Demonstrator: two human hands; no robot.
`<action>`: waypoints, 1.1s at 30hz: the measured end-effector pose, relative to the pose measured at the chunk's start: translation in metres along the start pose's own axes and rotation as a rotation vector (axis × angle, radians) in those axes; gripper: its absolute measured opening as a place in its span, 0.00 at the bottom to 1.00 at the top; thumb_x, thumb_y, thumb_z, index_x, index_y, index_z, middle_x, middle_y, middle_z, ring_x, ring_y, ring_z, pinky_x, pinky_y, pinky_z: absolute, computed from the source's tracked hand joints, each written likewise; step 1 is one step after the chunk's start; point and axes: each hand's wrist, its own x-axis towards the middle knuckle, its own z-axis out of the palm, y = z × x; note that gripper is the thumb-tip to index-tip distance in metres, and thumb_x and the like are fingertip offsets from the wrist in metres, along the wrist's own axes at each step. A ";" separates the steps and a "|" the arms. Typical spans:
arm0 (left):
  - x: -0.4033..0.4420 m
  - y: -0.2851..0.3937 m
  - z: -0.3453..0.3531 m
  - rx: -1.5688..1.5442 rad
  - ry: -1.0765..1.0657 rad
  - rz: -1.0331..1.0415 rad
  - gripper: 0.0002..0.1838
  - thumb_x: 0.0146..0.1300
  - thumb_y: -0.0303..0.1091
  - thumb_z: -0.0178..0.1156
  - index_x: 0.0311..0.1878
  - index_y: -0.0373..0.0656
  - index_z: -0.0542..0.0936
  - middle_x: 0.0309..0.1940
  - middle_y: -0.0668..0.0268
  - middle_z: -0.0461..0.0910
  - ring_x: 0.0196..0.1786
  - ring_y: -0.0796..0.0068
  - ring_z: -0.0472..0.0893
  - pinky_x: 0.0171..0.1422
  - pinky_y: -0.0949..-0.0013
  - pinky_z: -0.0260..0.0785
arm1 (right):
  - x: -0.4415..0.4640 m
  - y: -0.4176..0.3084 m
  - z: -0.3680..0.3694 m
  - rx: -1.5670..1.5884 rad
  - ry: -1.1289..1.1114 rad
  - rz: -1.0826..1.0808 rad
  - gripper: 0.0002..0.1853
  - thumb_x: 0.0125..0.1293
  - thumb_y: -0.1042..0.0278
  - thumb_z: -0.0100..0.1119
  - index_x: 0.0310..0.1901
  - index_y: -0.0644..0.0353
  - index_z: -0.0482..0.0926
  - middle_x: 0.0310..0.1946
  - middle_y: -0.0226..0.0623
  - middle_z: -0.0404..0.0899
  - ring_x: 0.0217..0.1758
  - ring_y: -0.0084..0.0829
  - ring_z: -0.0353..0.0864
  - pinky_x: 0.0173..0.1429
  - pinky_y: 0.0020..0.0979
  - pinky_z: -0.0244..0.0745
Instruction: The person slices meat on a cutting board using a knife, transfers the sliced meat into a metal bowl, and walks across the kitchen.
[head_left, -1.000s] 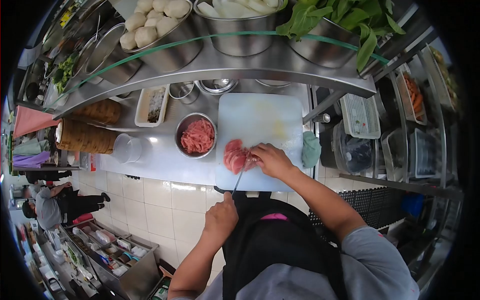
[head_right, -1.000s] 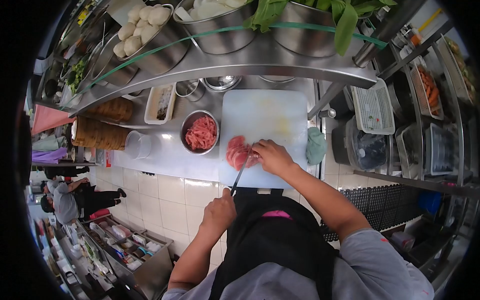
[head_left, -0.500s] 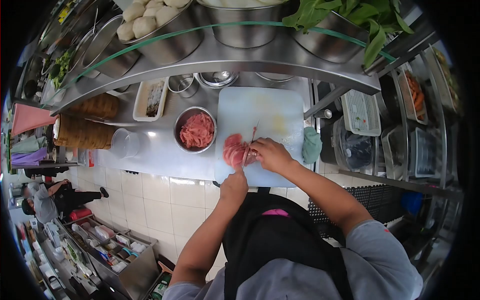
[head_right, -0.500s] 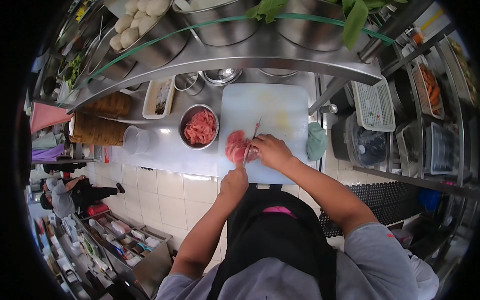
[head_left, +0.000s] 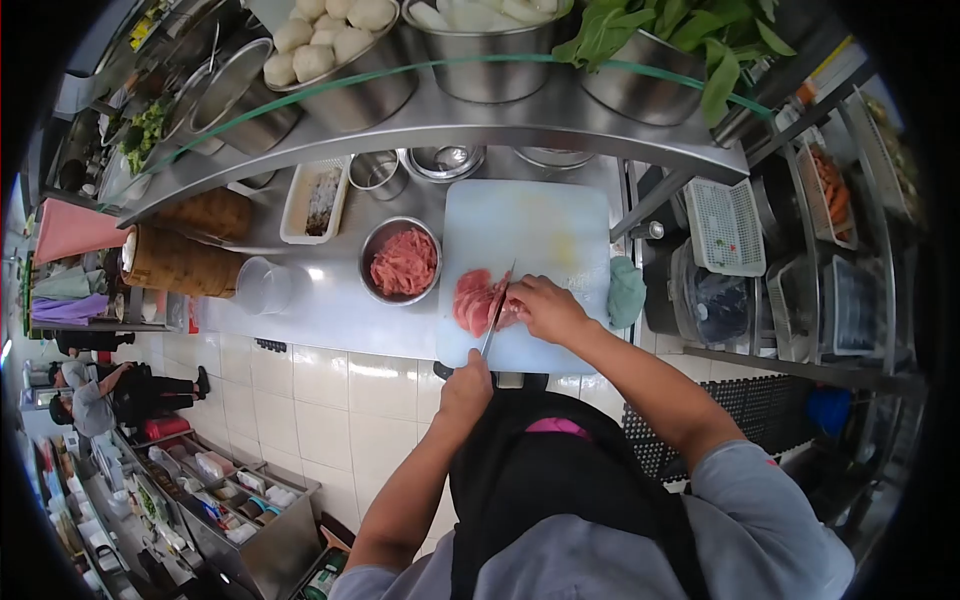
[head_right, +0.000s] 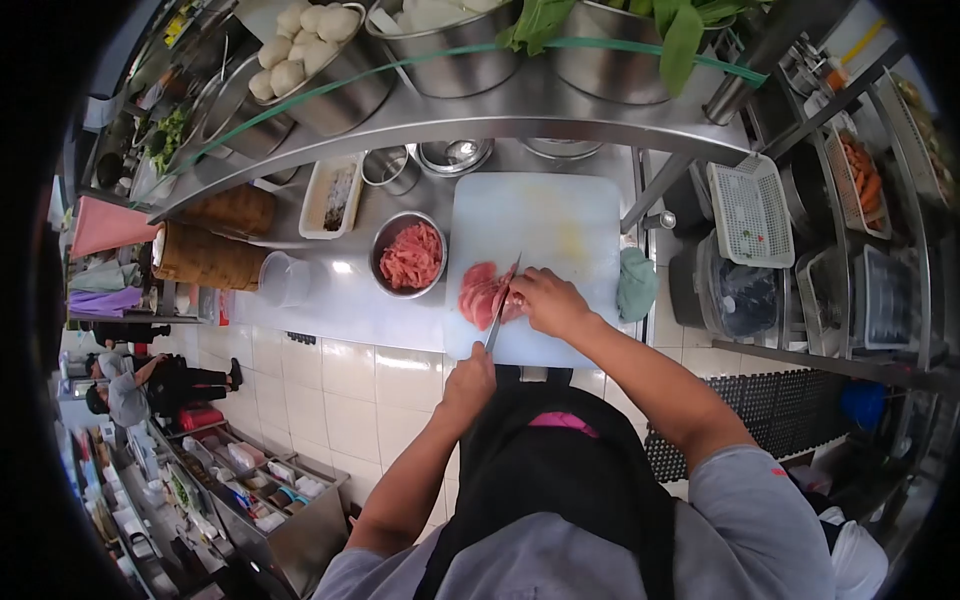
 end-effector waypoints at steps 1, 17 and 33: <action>0.001 0.000 -0.002 0.004 0.010 0.007 0.12 0.80 0.36 0.54 0.49 0.34 0.71 0.27 0.35 0.83 0.33 0.31 0.86 0.36 0.36 0.80 | -0.004 -0.004 0.004 -0.003 0.011 -0.006 0.19 0.62 0.72 0.68 0.55 0.50 0.81 0.53 0.36 0.81 0.61 0.46 0.80 0.61 0.53 0.81; -0.023 -0.005 -0.012 -0.037 -0.074 -0.012 0.14 0.81 0.39 0.53 0.53 0.35 0.70 0.31 0.30 0.84 0.37 0.25 0.85 0.41 0.31 0.79 | 0.002 0.049 -0.002 -0.354 0.322 0.004 0.25 0.54 0.68 0.71 0.57 0.50 0.82 0.56 0.38 0.75 0.65 0.48 0.73 0.71 0.57 0.65; -0.008 -0.047 -0.026 -0.938 -0.434 -0.363 0.21 0.84 0.55 0.51 0.52 0.45 0.76 0.20 0.68 0.70 0.16 0.76 0.71 0.21 0.67 0.70 | -0.010 0.003 0.028 0.051 0.607 -0.228 0.17 0.57 0.74 0.69 0.49 0.58 0.82 0.54 0.45 0.79 0.60 0.52 0.77 0.67 0.51 0.72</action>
